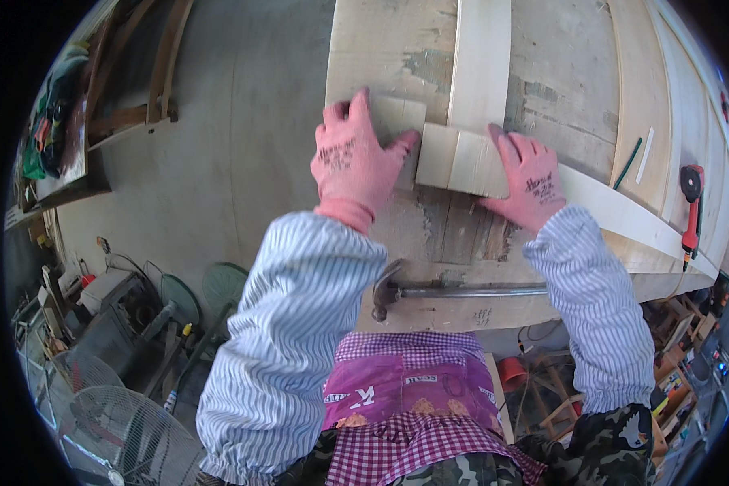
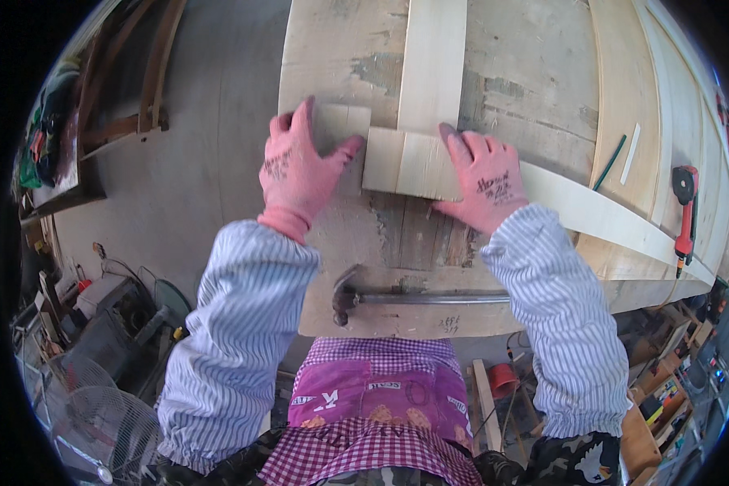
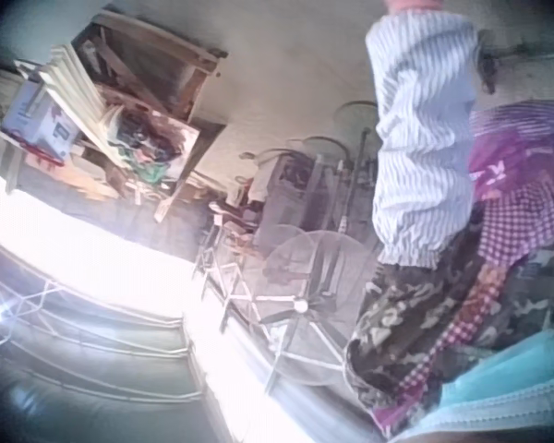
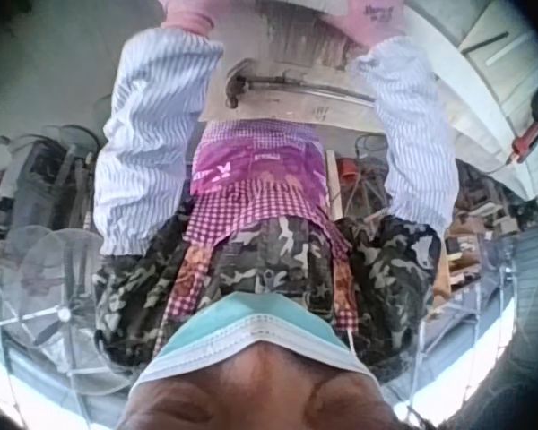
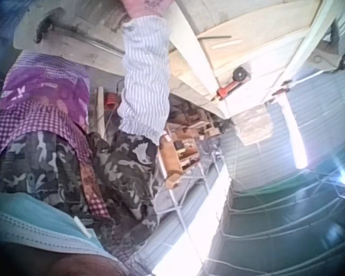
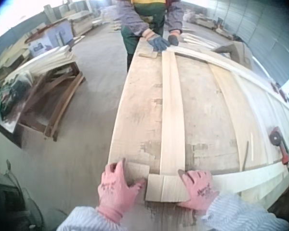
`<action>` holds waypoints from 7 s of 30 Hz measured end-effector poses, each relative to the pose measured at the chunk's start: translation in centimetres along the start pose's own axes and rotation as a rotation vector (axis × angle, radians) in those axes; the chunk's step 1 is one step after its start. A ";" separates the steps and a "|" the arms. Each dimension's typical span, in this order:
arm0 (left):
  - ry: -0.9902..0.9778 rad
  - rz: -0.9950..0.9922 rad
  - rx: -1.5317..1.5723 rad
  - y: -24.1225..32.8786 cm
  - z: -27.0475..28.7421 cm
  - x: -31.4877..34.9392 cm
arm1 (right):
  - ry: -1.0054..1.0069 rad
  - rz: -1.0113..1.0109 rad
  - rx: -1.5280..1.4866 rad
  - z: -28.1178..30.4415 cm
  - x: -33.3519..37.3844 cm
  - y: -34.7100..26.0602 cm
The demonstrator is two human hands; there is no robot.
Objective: The person assembles a wooden crate by placing wooden planks and blocks onto a large plywood base and securing them with a red pneumatic nail gun. The person repeatedly positions pieces, aligns them, and fastens them in place.
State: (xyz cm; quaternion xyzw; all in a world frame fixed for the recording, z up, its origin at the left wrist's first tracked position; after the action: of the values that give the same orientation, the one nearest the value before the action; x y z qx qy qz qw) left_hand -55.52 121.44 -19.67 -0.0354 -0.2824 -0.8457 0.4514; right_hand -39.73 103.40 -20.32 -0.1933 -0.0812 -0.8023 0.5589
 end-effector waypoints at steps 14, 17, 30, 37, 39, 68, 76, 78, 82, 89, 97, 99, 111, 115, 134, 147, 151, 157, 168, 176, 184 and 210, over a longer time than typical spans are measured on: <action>0.069 -0.031 -0.077 -1.3 -0.9 0.1 | 0.178 0.087 -0.247 -1.2 -0.2 1.3; 0.039 0.002 0.010 -0.9 -0.5 0.9 | 0.237 0.115 -0.185 -1.8 0.0 1.3; 0.041 -0.090 -0.099 -2.8 -1.3 -0.6 | 0.287 0.168 -0.136 -2.4 0.1 1.6; 0.028 -0.002 -0.045 -1.4 -0.2 0.9 | 0.269 0.157 -0.250 -1.9 0.3 1.4; 0.101 -0.066 -0.014 -1.3 -0.1 1.5 | 0.268 0.135 -0.246 -1.7 0.4 1.2; 0.168 -0.109 0.084 -3.7 -2.2 0.9 | 0.241 0.120 -0.229 -1.8 0.6 0.9; 0.164 -0.101 0.062 -3.6 -2.3 0.9 | 0.252 0.127 -0.234 -1.6 0.6 0.7; 0.157 -0.081 0.090 -3.4 -2.2 1.0 | 0.236 0.123 -0.255 -1.6 0.6 0.7; 0.156 -0.066 0.130 -3.1 -1.9 1.4 | 0.232 0.116 -0.278 -1.5 0.6 0.6; 0.038 -0.008 0.371 -3.3 -1.0 1.3 | 0.228 0.137 -0.333 -1.3 0.6 0.8; -0.216 0.152 0.911 -4.8 1.9 1.3 | 0.215 0.105 -0.306 -1.3 0.4 0.7; -0.163 0.157 0.938 -5.2 2.2 1.3 | 0.221 0.100 -0.363 -1.2 0.6 0.7; -0.235 0.112 0.873 -6.5 1.4 0.2 | 0.249 0.126 -0.493 0.1 1.0 0.6; -0.218 -0.010 0.780 -5.7 0.8 -0.1 | 0.183 0.062 -0.603 0.4 1.1 0.3; 0.007 -0.081 0.089 -4.4 -1.1 1.2 | 0.272 0.107 -0.160 0.2 0.8 0.5; 0.238 -0.120 0.050 -4.9 -2.3 1.2 | 0.179 0.062 -0.419 -0.2 0.6 0.5; 0.256 -0.165 0.105 -5.1 -2.4 1.2 | 0.210 0.064 -0.457 -0.7 0.7 0.8; 0.260 -0.133 0.044 -4.8 -2.6 1.9 | 0.208 0.057 -0.419 -0.7 1.0 0.7; 0.160 -0.571 -0.131 -4.1 -2.2 4.6 | 0.165 0.078 -0.395 -0.8 0.8 0.3; 0.199 -0.515 -0.029 -3.7 -3.5 4.5 | 0.208 0.114 -0.382 -1.0 0.8 0.4; 0.250 -0.554 -0.023 -3.8 -3.7 5.0 | 0.228 0.130 -0.367 -1.1 0.8 0.5; 0.294 -0.556 -0.057 -3.8 -4.1 5.1 | 0.237 0.110 -0.304 -1.1 0.8 0.0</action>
State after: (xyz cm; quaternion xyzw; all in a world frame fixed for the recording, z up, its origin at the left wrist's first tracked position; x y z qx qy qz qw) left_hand -60.69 117.25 -23.18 0.1532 -0.1890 -0.9404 0.2376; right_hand -40.25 102.31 -21.01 -0.1837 0.1181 -0.7907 0.5719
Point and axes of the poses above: each hand's wrist, its own x-axis away from the middle knuckle, its own z-axis out of the back of the hand, y = z × x, the point moved 1 cm from there along -x, towards the middle knuckle, and after that the axes turned 4 degrees about -y, right-handed, at the moved point
